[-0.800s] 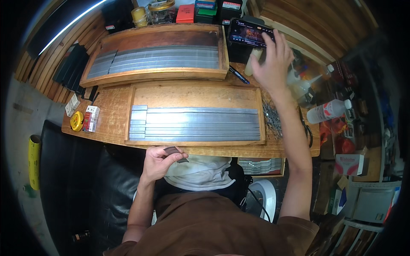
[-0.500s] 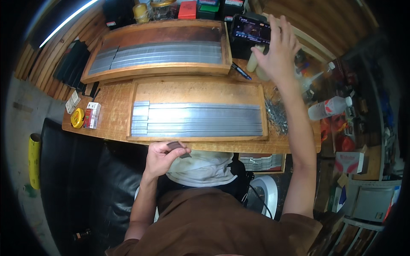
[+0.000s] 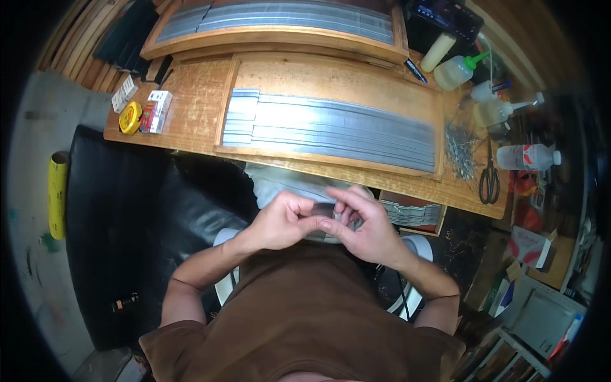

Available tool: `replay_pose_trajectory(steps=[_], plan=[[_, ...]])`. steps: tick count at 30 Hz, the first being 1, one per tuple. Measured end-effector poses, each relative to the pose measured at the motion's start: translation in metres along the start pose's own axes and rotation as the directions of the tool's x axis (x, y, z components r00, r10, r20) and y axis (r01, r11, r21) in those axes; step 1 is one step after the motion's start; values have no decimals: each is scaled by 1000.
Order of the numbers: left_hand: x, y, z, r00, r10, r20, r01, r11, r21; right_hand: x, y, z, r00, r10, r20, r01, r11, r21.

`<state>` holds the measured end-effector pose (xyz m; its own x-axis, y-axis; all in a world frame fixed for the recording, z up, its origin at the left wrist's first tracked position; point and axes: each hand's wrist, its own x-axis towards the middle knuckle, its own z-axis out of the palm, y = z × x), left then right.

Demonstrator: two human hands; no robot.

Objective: The person sits at a workbench and repeatedly picks up small metal strips and pins, inserting the pins into the strips by hand. The person handles the components one at a time, aligning and pressing them together without using tools.

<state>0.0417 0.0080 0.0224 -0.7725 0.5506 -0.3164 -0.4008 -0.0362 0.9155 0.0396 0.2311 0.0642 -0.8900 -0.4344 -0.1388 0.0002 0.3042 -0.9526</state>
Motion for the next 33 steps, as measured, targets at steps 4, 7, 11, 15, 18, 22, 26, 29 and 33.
replay_pose_trajectory(steps=[4, 7, 11, 15, 18, 22, 26, 29, 33], plan=[[8, -34, 11, 970, -205, 134, 216, 973, -77, -19, 64, 26, 938, 326, 116, -341, 815, 468], [30, -49, 11, 935, -317, 161, 332, 940, -81, -21, 87, 29, 876, 457, 153, -442, 636, 632], [52, -41, 9, 947, -282, 155, 302, 945, -124, -11, 106, 20, 893, 440, 96, -360, 569, 739], [67, -32, -2, 940, -308, 149, 328, 936, -131, 5, 91, 14, 901, 434, 10, -275, 553, 787], [71, -38, -1, 948, -303, 98, 312, 946, -91, 7, 91, 19, 887, 456, -78, -241, 600, 763], [44, -12, 22, 987, 156, 33, -159, 958, 240, -15, 66, 12, 943, 52, -329, -2, 989, 151], [39, 24, 20, 709, 677, 199, -643, 504, 576, -11, 16, -19, 880, -413, -236, 409, 910, -69], [55, 42, 14, 671, 718, 187, -641, 434, 633, 15, 3, -35, 857, -474, -202, 455, 880, -135], [63, 35, 11, 781, 624, 41, -539, 639, 549, 34, 5, -43, 916, -357, -182, 352, 934, -58]])
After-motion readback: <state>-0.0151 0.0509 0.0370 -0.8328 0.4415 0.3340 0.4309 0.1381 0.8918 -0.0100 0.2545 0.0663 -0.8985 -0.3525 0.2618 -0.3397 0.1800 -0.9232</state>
